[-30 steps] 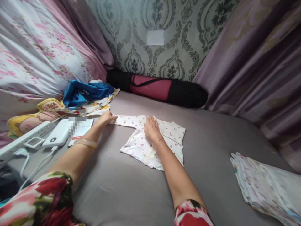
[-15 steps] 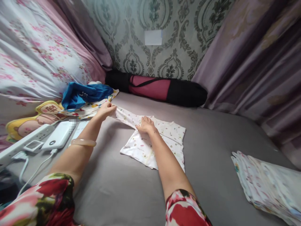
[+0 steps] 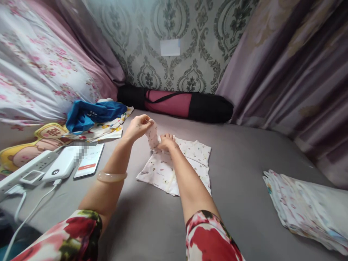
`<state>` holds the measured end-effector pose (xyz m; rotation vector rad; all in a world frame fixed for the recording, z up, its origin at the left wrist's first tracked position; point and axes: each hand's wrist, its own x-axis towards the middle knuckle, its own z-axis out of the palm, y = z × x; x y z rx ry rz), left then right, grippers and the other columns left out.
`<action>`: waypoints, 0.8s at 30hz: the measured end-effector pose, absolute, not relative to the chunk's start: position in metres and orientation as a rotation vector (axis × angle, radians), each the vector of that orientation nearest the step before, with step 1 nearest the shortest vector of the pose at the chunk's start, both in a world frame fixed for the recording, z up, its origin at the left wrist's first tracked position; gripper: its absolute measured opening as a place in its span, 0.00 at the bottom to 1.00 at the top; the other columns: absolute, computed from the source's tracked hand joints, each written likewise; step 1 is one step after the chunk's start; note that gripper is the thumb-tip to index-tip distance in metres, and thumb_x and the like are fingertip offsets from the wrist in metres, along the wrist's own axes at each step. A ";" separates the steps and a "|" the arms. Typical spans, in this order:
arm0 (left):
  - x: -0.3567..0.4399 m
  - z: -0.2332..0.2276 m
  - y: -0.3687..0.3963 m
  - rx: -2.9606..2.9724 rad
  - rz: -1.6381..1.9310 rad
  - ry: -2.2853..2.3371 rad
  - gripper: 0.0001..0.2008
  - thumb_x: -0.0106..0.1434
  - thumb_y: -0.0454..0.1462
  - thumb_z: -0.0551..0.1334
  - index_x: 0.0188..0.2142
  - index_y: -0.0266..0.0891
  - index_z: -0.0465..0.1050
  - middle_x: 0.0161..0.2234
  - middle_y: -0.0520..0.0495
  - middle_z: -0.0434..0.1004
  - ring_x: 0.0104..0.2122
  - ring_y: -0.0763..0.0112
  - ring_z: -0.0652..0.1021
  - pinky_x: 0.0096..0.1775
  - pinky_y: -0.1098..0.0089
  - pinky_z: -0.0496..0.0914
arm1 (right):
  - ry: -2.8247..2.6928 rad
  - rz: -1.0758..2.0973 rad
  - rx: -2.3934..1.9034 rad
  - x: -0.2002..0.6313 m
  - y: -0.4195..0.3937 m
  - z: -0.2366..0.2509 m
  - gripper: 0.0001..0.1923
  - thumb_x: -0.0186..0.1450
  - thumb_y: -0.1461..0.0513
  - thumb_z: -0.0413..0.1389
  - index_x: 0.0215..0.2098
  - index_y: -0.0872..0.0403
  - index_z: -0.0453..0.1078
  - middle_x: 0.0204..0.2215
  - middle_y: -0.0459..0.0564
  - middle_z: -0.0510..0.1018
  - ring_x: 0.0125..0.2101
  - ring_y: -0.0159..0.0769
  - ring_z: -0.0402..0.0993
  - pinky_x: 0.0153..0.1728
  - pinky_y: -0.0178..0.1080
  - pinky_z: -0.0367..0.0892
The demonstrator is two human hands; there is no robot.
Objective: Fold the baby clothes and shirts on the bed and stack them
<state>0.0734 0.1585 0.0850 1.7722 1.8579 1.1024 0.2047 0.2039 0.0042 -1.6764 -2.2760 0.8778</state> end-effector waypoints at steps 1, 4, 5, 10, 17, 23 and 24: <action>0.080 0.082 0.160 1.776 1.096 1.872 0.06 0.60 0.37 0.58 0.30 0.37 0.72 0.27 0.47 0.75 0.31 0.67 0.74 0.32 0.71 0.65 | -2.205 0.896 -1.653 0.211 0.202 0.003 0.31 0.57 0.62 0.58 0.59 0.54 0.67 0.62 0.58 0.65 0.62 0.52 0.58 0.61 0.48 0.55; 0.102 0.074 0.167 1.785 1.110 1.883 0.06 0.61 0.36 0.58 0.31 0.38 0.73 0.29 0.45 0.77 0.33 0.65 0.76 0.36 0.68 0.66 | -2.007 0.957 -1.665 0.236 0.191 0.001 0.24 0.67 0.63 0.45 0.61 0.55 0.64 0.56 0.57 0.72 0.55 0.42 0.70 0.55 0.43 0.64; 0.109 0.070 0.169 1.789 1.127 1.857 0.07 0.62 0.36 0.58 0.31 0.37 0.73 0.30 0.45 0.78 0.34 0.64 0.76 0.37 0.68 0.67 | -1.861 1.070 -1.646 0.246 0.187 0.001 0.22 0.70 0.62 0.43 0.60 0.56 0.65 0.54 0.58 0.75 0.52 0.41 0.73 0.52 0.43 0.67; 0.135 0.040 0.180 1.762 1.145 1.254 0.15 0.63 0.43 0.60 0.44 0.36 0.74 0.41 0.40 0.80 0.41 0.64 0.78 0.43 0.69 0.70 | -1.025 1.635 -1.417 0.293 0.175 -0.003 0.31 0.73 0.46 0.33 0.51 0.59 0.66 0.41 0.62 0.80 0.40 0.45 0.80 0.41 0.49 0.74; 0.099 -0.007 0.200 1.518 1.183 1.531 0.17 0.66 0.39 0.52 0.50 0.35 0.71 0.44 0.38 0.80 0.44 0.63 0.79 0.46 0.65 0.72 | -0.902 1.502 -1.426 0.302 0.172 -0.016 0.16 0.67 0.57 0.52 0.49 0.58 0.67 0.34 0.57 0.81 0.37 0.45 0.80 0.40 0.47 0.74; 0.090 -0.018 0.193 1.748 0.808 1.614 0.28 0.52 0.27 0.53 0.54 0.35 0.70 0.50 0.38 0.77 0.50 0.61 0.77 0.51 0.65 0.69 | -1.100 1.218 -1.561 0.308 0.177 -0.020 0.30 0.57 0.70 0.49 0.59 0.60 0.64 0.42 0.55 0.81 0.38 0.40 0.80 0.42 0.41 0.74; 0.092 -0.019 0.191 1.792 0.719 1.611 0.31 0.51 0.26 0.54 0.56 0.36 0.68 0.53 0.38 0.75 0.52 0.60 0.75 0.52 0.65 0.69 | -1.158 1.151 -1.599 0.310 0.178 -0.021 0.30 0.58 0.69 0.48 0.60 0.60 0.63 0.44 0.56 0.80 0.39 0.40 0.79 0.42 0.41 0.73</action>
